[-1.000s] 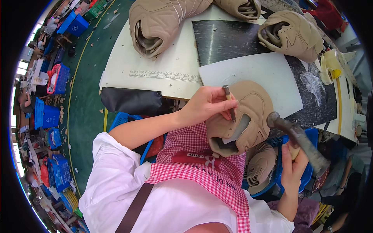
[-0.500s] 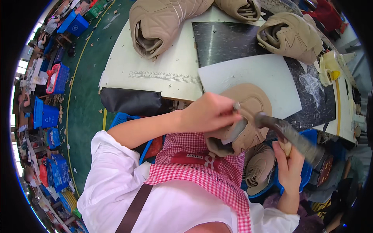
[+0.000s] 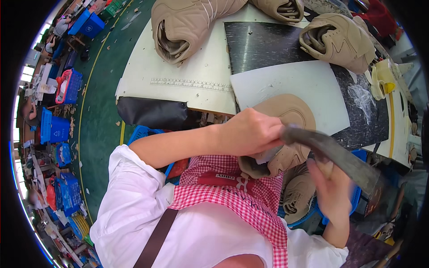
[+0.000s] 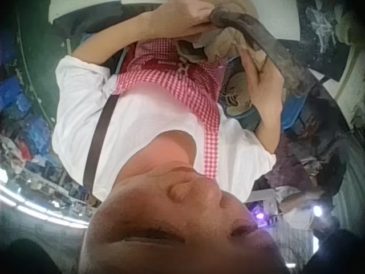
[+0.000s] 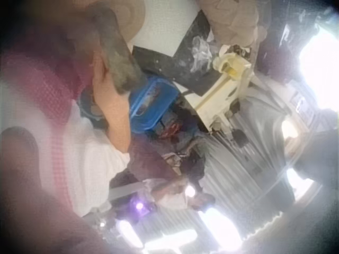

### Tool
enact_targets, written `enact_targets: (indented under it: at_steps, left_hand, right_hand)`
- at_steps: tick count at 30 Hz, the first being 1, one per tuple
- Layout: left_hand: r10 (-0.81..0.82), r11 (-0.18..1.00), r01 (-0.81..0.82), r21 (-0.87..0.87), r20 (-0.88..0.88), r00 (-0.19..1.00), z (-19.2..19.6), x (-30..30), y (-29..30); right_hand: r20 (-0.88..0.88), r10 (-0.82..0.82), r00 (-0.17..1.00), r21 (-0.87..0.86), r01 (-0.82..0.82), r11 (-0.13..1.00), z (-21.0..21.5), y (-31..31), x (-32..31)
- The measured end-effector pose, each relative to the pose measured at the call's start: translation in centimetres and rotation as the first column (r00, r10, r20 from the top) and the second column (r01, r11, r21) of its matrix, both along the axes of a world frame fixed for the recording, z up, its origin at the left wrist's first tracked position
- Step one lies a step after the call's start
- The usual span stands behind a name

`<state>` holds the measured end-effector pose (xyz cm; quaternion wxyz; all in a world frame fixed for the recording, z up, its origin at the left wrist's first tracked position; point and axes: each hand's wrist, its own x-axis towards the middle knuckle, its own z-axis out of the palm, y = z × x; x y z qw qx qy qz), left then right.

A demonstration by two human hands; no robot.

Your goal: Using a hammer and a metal punch to create holes or indentations in shoe upper components at a workbench.

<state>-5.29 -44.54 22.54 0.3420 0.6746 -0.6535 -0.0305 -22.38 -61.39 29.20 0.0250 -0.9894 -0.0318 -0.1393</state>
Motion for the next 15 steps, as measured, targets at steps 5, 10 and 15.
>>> enact_targets:
  at_steps: [5, 10, 15]
  left_hand:
    - [0.119, 0.991, -0.111, 0.075, -0.874, 0.471, -1.5, 1.7, -0.3]
    - [0.138, 0.987, -0.147, 0.071, -0.847, 0.513, -1.3, 1.3, -0.7]
    - [0.108, 0.991, -0.121, -0.058, -0.196, 0.975, -0.6, 0.3, -0.4]
  right_hand:
    - [-0.288, -0.369, 0.884, 0.729, 0.452, 0.515, -0.5, -0.5, -1.5]
    - [-0.132, -0.487, 0.863, 0.88, 0.328, 0.342, 0.8, -1.8, -2.4]
    - [0.158, -0.148, 0.976, 0.495, 0.051, 0.868, 1.9, -2.1, -2.9]
